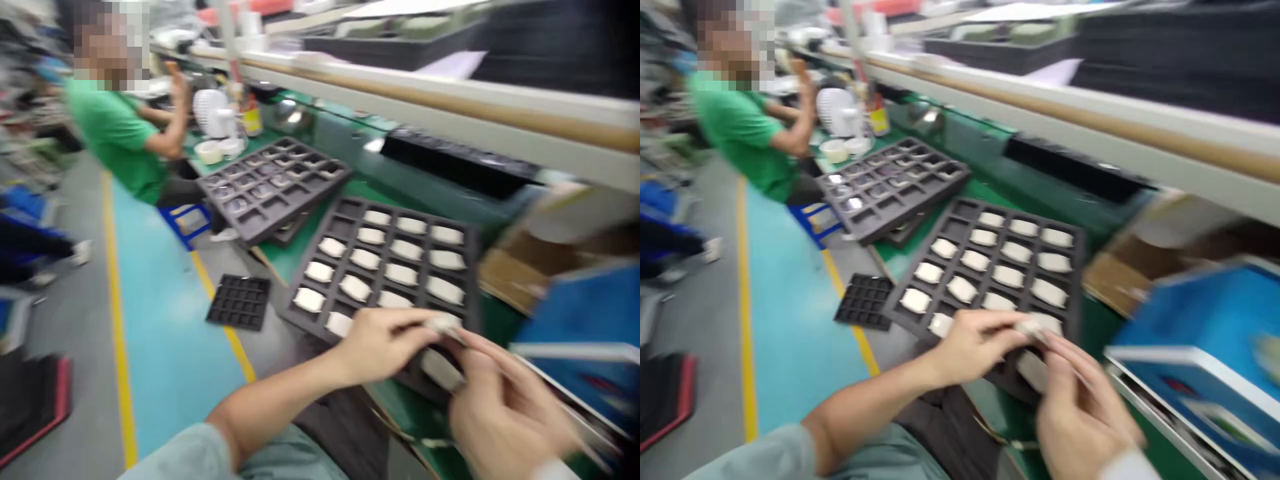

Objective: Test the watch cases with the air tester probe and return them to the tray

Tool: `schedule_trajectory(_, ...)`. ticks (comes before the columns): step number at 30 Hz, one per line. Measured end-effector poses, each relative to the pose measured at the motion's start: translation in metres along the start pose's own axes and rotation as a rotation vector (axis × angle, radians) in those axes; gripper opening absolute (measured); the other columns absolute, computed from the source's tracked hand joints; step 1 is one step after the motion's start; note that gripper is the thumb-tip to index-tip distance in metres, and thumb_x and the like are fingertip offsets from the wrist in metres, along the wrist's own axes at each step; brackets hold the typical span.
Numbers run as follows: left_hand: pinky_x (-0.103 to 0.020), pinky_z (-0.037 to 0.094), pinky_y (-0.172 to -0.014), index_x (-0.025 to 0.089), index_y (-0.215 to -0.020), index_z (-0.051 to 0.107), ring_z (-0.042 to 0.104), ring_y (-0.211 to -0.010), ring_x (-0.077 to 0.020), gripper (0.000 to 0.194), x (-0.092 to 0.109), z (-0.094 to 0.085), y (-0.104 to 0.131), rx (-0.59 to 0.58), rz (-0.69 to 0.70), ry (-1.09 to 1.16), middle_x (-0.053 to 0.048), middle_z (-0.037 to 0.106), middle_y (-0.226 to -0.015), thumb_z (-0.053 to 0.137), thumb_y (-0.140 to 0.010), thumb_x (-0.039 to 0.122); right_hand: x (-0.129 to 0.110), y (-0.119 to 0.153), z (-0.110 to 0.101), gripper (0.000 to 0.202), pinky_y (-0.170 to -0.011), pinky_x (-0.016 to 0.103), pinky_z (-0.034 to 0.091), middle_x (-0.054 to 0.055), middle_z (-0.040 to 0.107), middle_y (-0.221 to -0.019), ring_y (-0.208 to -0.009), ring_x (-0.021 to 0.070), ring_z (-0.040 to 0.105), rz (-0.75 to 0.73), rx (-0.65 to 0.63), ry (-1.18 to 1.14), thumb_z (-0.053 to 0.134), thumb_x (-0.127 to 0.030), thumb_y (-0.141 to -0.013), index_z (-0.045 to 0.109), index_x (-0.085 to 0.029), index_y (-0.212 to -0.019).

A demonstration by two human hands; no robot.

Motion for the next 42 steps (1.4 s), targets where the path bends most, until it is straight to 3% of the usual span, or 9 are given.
schedule_trajectory(3,-0.034,0.061,-0.102,0.023,-0.119,0.082,0.079,-0.107,-0.0252,0.028,0.003,-0.006,-0.011,-0.034,0.023,0.044,-0.006,0.082,-0.117,0.069,-0.096,0.032,0.011,-0.011,0.003,0.014,-0.086,0.041,0.065,0.008,0.081,-0.098,-0.092,0.0244,0.078,0.011,0.005,-0.074,0.073,-0.033,-0.098,0.081,-0.023,-0.091)
schedule_trajectory(12,-0.033,0.064,-0.092,0.021,-0.117,0.083,0.080,-0.101,-0.0255,0.036,-0.006,-0.009,-0.028,0.038,0.037,-0.097,-0.007,0.082,-0.118,0.075,-0.091,0.045,0.008,-0.035,0.010,0.014,-0.091,0.034,0.065,0.006,0.083,-0.104,-0.099,0.0209,0.079,-0.044,-0.055,-0.257,0.069,-0.024,-0.100,0.082,-0.028,-0.100)
schedule_trajectory(24,-0.037,0.065,-0.093,0.020,-0.119,0.082,0.080,-0.102,-0.0278,0.047,-0.010,-0.010,-0.030,0.069,0.046,-0.139,-0.010,0.080,-0.122,0.078,-0.089,0.055,0.012,-0.040,0.009,0.015,-0.093,0.037,0.065,0.007,0.083,-0.104,-0.100,0.0219,0.079,-0.042,-0.061,-0.243,0.069,-0.032,-0.101,0.082,-0.026,-0.098)
schedule_trajectory(42,-0.037,0.066,-0.094,0.022,-0.117,0.083,0.080,-0.102,-0.0279,0.046,-0.007,-0.010,-0.030,0.081,0.032,-0.157,-0.009,0.081,-0.119,0.079,-0.087,0.057,0.009,-0.041,0.008,0.015,-0.093,0.035,0.065,0.007,0.083,-0.104,-0.100,0.0215,0.079,-0.051,-0.068,-0.251,0.068,-0.032,-0.101,0.082,-0.025,-0.098)
Point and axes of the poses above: each hand's wrist, its own y-axis away from the middle knuckle, its own z-axis out of the palm, x = y × z, the point moved 1 cm from there along -y, towards the middle knuckle
